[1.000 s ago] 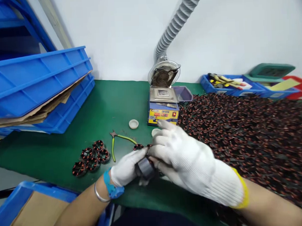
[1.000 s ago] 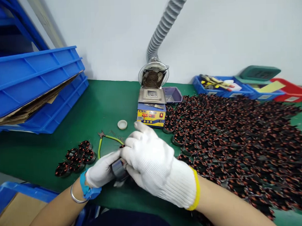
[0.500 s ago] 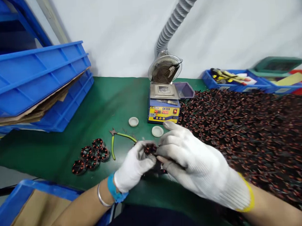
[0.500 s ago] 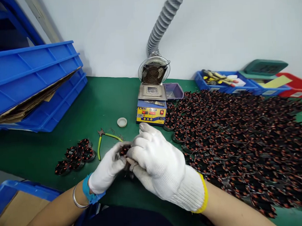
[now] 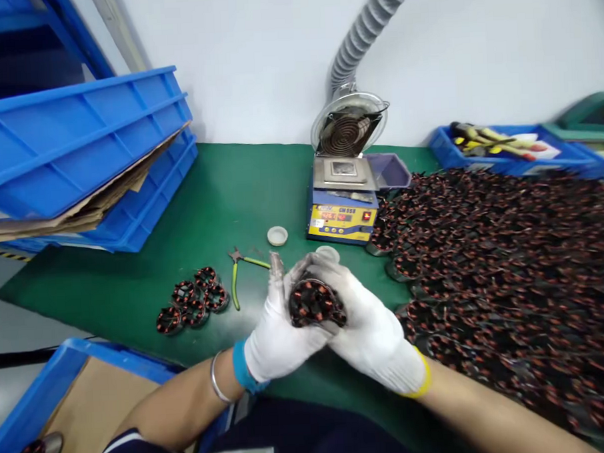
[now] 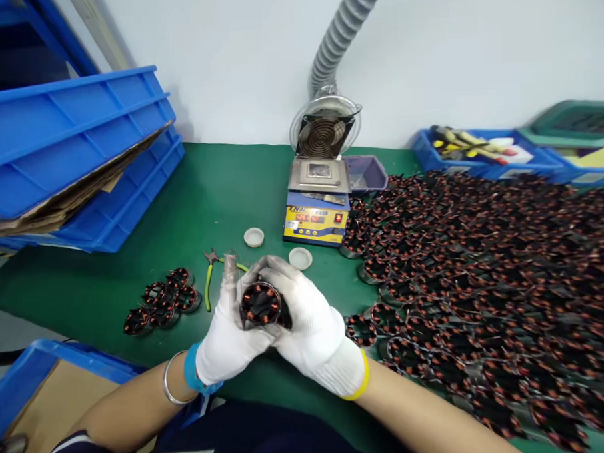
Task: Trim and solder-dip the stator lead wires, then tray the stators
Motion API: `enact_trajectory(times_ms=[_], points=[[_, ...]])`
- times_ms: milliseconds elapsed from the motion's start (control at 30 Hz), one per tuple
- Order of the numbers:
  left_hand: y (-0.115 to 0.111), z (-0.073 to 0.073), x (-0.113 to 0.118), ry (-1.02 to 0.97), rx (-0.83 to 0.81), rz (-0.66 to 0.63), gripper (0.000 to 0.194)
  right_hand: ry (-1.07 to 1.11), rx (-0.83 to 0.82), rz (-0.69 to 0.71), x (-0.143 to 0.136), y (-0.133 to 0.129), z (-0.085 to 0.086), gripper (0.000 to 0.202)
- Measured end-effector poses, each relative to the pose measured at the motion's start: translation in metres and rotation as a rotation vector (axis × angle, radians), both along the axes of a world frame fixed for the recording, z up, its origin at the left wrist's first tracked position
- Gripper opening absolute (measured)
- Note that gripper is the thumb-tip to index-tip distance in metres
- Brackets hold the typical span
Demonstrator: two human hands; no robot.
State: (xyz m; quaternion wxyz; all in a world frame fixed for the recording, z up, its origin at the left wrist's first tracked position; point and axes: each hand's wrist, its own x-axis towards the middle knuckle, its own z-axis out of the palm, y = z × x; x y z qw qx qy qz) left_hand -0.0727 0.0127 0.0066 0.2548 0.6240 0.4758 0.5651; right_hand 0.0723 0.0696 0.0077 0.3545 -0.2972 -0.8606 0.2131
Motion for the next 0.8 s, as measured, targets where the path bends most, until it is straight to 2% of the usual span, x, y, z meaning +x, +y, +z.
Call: enact_trajectory(times_ms=[100,167,233,267,300,333,367,433,467,500,600,633,733,800], points=[[0.003,-0.001,-0.012,0.219,0.207,0.100,0.091,0.041,0.125,0.022,0.007,0.003,0.001,0.056],[0.005,0.001,-0.022,0.335,0.311,0.080,0.070,-0.023,0.191,0.052,0.014,0.007,0.007,0.055],[0.008,0.007,-0.029,0.466,0.300,0.065,0.037,-0.072,0.239,0.052,0.020,0.011,0.013,0.050],[0.009,0.010,-0.030,0.501,0.234,0.064,0.021,-0.085,0.256,0.044,0.023,0.014,0.016,0.047],[0.009,0.014,-0.032,0.499,0.144,0.063,0.013,-0.090,0.267,0.031,0.025,0.017,0.019,0.044],[0.009,0.018,-0.032,0.452,0.042,0.032,0.018,-0.090,0.271,0.009,0.028,0.019,0.021,0.041],[0.008,0.022,-0.033,0.386,-0.052,-0.056,0.024,-0.093,0.267,-0.014,0.030,0.022,0.024,0.040],[0.006,0.031,-0.035,0.211,-0.195,-0.312,0.029,-0.110,0.240,-0.055,0.035,0.026,0.029,0.041],[0.005,0.034,-0.036,0.106,-0.231,-0.385,0.030,-0.115,0.226,-0.078,0.038,0.027,0.031,0.043],[0.005,0.036,-0.037,0.001,-0.252,-0.388,0.031,-0.116,0.220,-0.096,0.040,0.027,0.034,0.045],[0.006,0.036,-0.036,-0.208,-0.334,-0.136,0.027,-0.113,0.234,-0.087,0.040,0.026,0.037,0.046],[0.007,0.033,-0.033,-0.224,-0.399,-0.118,0.029,-0.111,0.246,-0.069,0.039,0.025,0.036,0.043],[0.008,0.026,-0.023,-0.242,-0.584,-0.223,0.030,-0.071,0.301,-0.025,0.034,0.023,0.032,0.039],[0.007,0.025,-0.019,-0.312,-0.570,-0.165,0.032,-0.057,0.312,-0.020,0.032,0.022,0.030,0.039]])
